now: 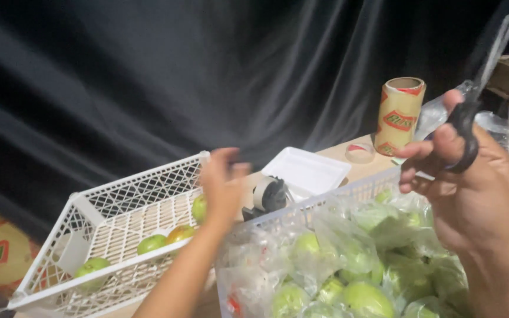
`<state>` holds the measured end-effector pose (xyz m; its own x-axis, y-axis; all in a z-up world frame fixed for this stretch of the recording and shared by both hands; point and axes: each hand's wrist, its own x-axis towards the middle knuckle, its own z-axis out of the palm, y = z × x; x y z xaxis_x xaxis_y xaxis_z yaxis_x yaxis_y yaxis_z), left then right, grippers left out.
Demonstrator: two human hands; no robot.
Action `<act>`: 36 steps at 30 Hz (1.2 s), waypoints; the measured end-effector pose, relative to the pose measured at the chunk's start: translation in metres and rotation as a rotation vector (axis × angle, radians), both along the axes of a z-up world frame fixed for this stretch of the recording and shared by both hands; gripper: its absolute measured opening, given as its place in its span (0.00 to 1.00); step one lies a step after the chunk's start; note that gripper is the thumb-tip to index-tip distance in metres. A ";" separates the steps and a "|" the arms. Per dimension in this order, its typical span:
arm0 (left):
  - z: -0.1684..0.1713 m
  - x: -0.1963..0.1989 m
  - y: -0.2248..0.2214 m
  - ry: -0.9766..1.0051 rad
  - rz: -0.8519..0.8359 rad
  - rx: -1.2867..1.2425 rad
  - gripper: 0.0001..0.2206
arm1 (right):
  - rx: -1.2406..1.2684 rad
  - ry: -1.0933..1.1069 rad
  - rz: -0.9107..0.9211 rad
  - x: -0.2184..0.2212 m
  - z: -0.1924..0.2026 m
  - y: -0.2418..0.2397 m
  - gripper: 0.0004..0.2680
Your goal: The person sorts fruit by removing individual pieces from a large plastic bag using scissors to cut the packaging and then placing the fruit into a white plastic basket.
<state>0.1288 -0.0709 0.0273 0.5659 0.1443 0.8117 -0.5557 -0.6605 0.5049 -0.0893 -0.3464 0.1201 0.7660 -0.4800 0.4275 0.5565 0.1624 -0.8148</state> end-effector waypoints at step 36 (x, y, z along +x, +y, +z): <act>0.108 -0.110 0.014 0.451 -0.573 0.165 0.08 | -1.438 0.644 0.211 0.031 -0.023 0.009 0.26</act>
